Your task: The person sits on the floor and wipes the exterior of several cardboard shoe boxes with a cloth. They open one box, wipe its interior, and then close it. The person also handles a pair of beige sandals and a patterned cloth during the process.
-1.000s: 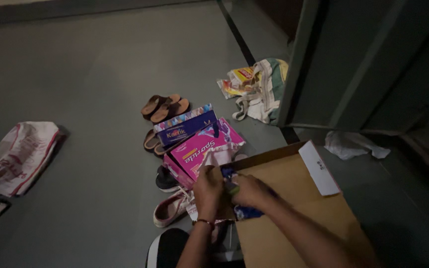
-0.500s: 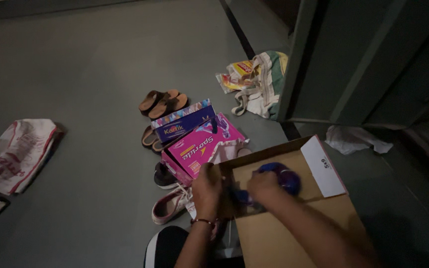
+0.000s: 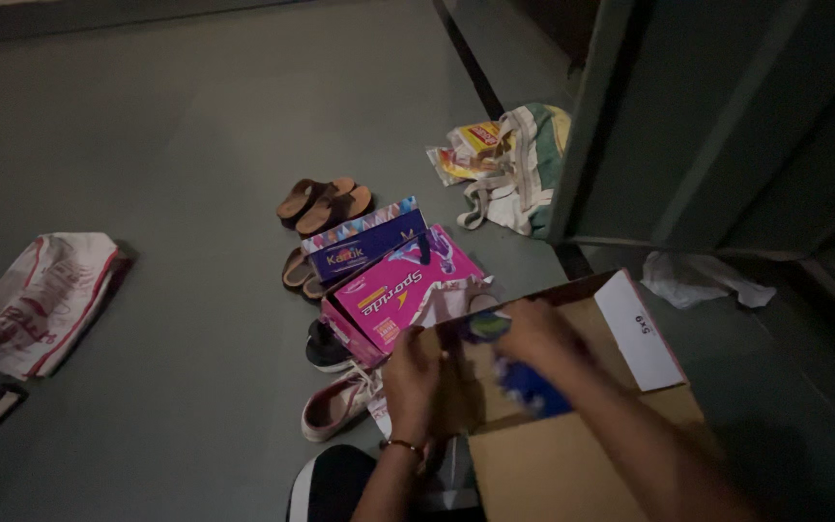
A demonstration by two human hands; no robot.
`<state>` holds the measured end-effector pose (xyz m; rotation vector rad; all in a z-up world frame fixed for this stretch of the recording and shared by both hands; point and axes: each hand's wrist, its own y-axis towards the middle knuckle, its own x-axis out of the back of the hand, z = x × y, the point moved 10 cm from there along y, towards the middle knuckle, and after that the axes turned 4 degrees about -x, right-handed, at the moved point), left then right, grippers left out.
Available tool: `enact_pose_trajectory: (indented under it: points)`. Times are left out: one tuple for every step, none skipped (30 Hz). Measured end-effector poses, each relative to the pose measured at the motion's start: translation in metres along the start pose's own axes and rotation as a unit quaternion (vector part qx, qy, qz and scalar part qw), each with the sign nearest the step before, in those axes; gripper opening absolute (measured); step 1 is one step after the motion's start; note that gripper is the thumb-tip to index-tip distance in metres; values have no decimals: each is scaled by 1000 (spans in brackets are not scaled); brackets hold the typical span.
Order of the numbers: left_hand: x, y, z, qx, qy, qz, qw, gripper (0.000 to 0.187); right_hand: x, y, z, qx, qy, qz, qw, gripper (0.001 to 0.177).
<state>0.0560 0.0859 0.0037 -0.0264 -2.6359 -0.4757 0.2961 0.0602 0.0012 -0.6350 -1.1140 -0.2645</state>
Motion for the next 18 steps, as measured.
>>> enact_pose_trajectory:
  points:
    - [-2, 0, 2, 11, 0, 4, 1000, 50, -12, 3, 10, 36, 72, 14, 997, 43]
    - [-4, -1, 5, 21, 0, 9, 1000, 52, -29, 4, 22, 73, 143, 27, 987, 42]
    - [-5, -1, 7, 31, 0, 13, 999, 53, -37, 6, 29, 94, 183, -11, 979, 41]
    - [-7, 0, 8, 33, 5, 17, 999, 53, -46, 7, 34, 116, 223, -49, 967, 40]
    - [-7, 1, 9, 36, 10, 21, 999, 53, -52, 8, 37, 137, 262, -86, 952, 39]
    - [-6, 3, 11, 39, 15, 24, 999, 52, -65, 13, 37, 138, 264, -80, 951, 39]
    - [-7, 4, 15, 54, 11, 26, 998, 53, -77, 18, 36, 139, 264, -72, 952, 38]
    - [-7, 6, 20, 70, 7, 27, 997, 53, -87, 23, 34, 139, 265, -65, 952, 38]
    - [-9, 4, 25, 87, 3, 31, 996, 53, -90, 22, 36, 179, 243, -81, 950, 34]
    - [-10, 3, 24, 74, -6, 25, 997, 53, -93, 21, 37, 218, 221, -97, 945, 31]
    - [-10, 5, 23, 59, -13, 19, 998, 52, -93, 19, 40, 258, 199, -113, 938, 31]
    - [-10, 5, 20, 44, -21, 13, 999, 51, -100, 22, 37, 254, 188, -96, 944, 31]
    - [-10, 6, 22, 55, -10, 10, 998, 52, -102, 27, 36, 251, 177, -82, 948, 30]
    - [-9, 7, 24, 66, 2, 7, 998, 53, -105, 32, 36, 248, 166, -68, 952, 30]
    - [-9, 7, 25, 76, 13, 4, 997, 54, -106, 32, 39, 270, 137, -58, 951, 31]
    - [-11, 7, 27, 97, 23, 9, 995, 53, -107, 32, 42, 291, 108, -48, 949, 32]
    - [-11, 6, 30, 118, 34, 14, 992, 53, -109, 30, 46, 313, 79, -38, 946, 35]
    - [-10, 6, 32, 139, 45, 19, 989, 52, -113, 31, 45, 309, 48, -17, 950, 36]
